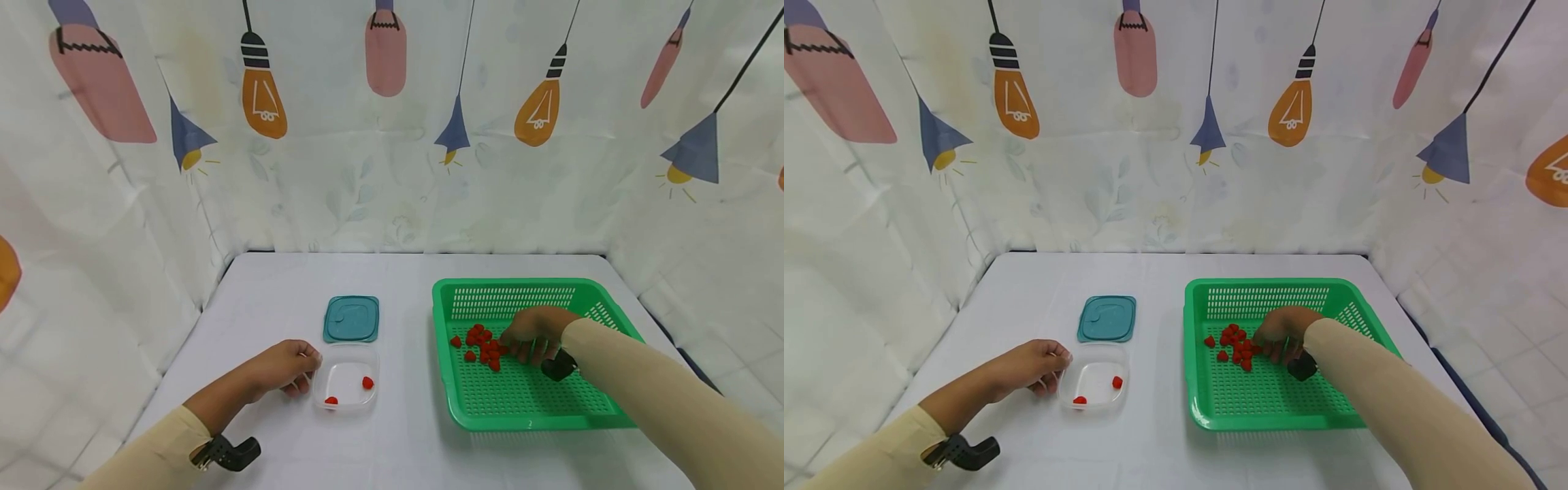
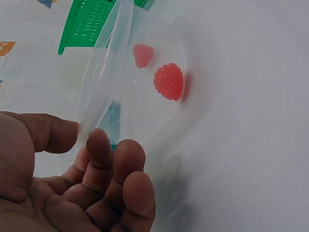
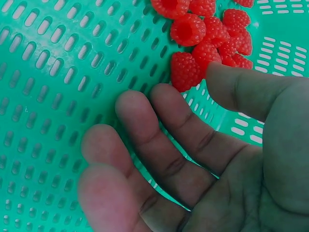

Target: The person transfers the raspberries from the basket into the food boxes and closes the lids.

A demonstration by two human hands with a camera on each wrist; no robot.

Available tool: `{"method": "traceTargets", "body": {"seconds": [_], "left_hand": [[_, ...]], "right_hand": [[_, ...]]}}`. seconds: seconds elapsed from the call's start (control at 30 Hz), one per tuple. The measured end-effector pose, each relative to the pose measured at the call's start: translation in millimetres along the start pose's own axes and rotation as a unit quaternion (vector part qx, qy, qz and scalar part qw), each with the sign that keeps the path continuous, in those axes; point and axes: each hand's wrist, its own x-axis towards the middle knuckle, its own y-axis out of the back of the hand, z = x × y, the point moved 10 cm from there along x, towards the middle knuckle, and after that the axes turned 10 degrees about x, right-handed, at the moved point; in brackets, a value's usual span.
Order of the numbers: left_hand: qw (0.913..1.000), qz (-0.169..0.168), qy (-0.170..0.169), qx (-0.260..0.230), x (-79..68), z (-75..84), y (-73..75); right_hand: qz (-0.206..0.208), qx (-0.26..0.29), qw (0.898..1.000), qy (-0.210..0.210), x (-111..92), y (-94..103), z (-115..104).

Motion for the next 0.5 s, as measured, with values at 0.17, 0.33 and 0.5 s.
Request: {"method": "traceTargets", "body": {"seconds": [0.17, 0.33, 0.5], "left_hand": [[1.0, 0.003, 0.001, 0.003, 0.1, -0.5, -0.2], [1.0, 0.003, 0.003, 0.006, -0.9, 0.9, 0.1], [1.0, 0.002, 0.002, 0.006, -1.0, 1.1, 0.1]], "right_hand": [[0.001, 0.004, 1.0, 0.001, 0.5, -0.4, 1.3], [0.003, 0.013, 1.0, 0.001, 2.0, -0.7, 3.7], [0.007, 0.006, 1.0, 0.003, 2.6, 0.8, 5.1]]}}
